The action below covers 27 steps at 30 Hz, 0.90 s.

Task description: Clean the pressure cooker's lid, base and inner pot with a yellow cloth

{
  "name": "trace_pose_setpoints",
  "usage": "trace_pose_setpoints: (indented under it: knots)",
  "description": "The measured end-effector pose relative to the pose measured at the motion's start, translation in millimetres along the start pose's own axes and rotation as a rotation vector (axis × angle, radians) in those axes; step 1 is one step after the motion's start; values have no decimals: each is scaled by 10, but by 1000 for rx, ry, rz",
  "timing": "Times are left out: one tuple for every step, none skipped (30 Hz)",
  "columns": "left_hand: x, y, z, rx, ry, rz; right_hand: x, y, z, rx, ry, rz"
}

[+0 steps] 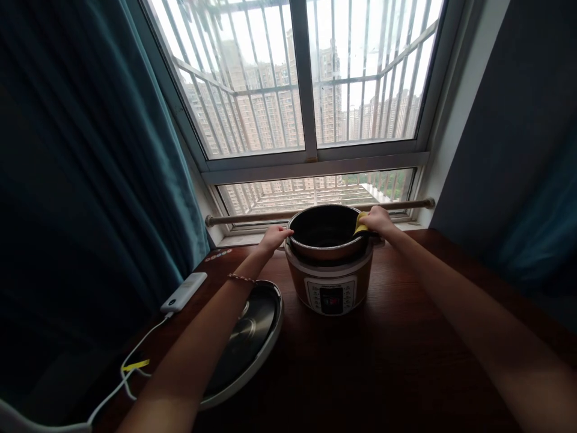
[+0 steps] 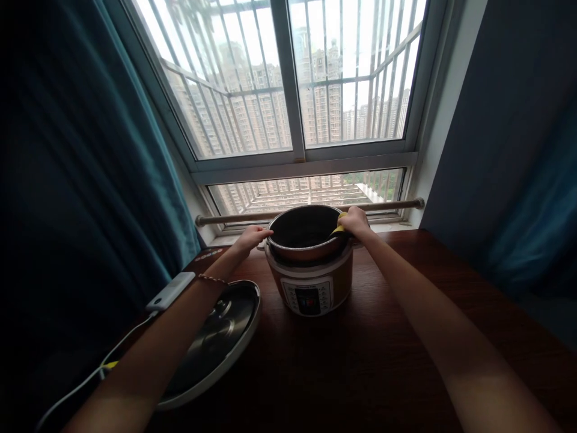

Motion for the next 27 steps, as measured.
trace_pose_setpoints:
  knots:
    - [-14, -17, -6, -13, 5, 7, 11, -19, -9, -4, 4, -21]
    - [-29, -35, -14, -26, 8, 16, 26, -43, -16, -8, 9, -42]
    - [-45, -53, -25, -39, 10, 26, 45, -74, -21, -11, 15, -62]
    - [-64, -73, -40, -51, 12, 37, 68, -110, -24, -16, 21, -79]
    - [-86, -94, -58, -63, 16, 50, 93, -150, -27, -20, 27, -96]
    - [-113, -116, -81, -73, 21, 65, 121, -196, -30, -24, 32, -111]
    - [-144, -139, -107, -82, 28, 79, 151, -243, -34, -28, 36, -123]
    - [-181, -164, -136, -92, 35, 94, 184, -293, -38, -31, 37, -139]
    - [-223, -191, -164, -103, 42, 109, 219, -346, -41, -37, 38, -162]
    - [-271, -221, -191, -114, 49, 122, 257, -399, -44, -43, 39, -193]
    - [-327, -253, -215, -126, 57, 134, 297, -455, -45, -50, 39, -231]
    - [-390, -287, -232, -139, 65, 146, 339, -512, -44, -55, 41, -273]
    - [-460, -322, -242, -151, 75, 158, 383, -573, -39, -59, 45, -315]
    - [-538, -357, -244, -161, 86, 170, 430, -636, -30, -62, 48, -348]
    - [-622, -393, -236, -169, 98, 182, 477, -705, -17, -65, 50, -369]
    - [-710, -427, -218, -174, 110, 195, 522, -778, 0, -66, 49, -385]
    - [-802, -459, -190, -177, 121, 208, 564, -857, 20, -70, 49, -401]
    - [-895, -489, -151, -178, 132, 219, 600, -938, 44, -71, 48, -418]
    - [-986, -516, -103, -180, 143, 230, 628, -1022, 72, -71, 48, -435]
    - [-1076, -540, -44, -184, 156, 244, 648, -1106, 103, -68, 49, -451]
    - [-1160, -561, 25, -188, 169, 260, 658, -1189, 139, -64, 52, -464]
    - [-1237, -577, 102, -192, 180, 281, 660, -1269, 179, -59, 51, -473]
    - [-1305, -586, 187, -193, 186, 306, 655, -1347, 226, -49, 47, -480]
    - [-1364, -588, 279, -191, 187, 333, 642, -1419, 281, -34, 43, -492]
    - [-1413, -583, 377, -186, 183, 358, 620, -1487, 344, -18, 41, -508]
    - [-1453, -569, 479, -173, 174, 382, 589, -1550, 416, 0, 40, -531]
    - [-1488, -547, 586, -154, 166, 407, 547, -1610, 497, 14, 42, -553]
Point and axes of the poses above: each hand's wrist, its own z-axis away from the middle knuckle, its own y-axis out of the palm, x = y × z, the point moved 4 cm from there along -z, towards the middle knuckle, and after that the axes turned 3 degrees about y, right-handed, at the moved point
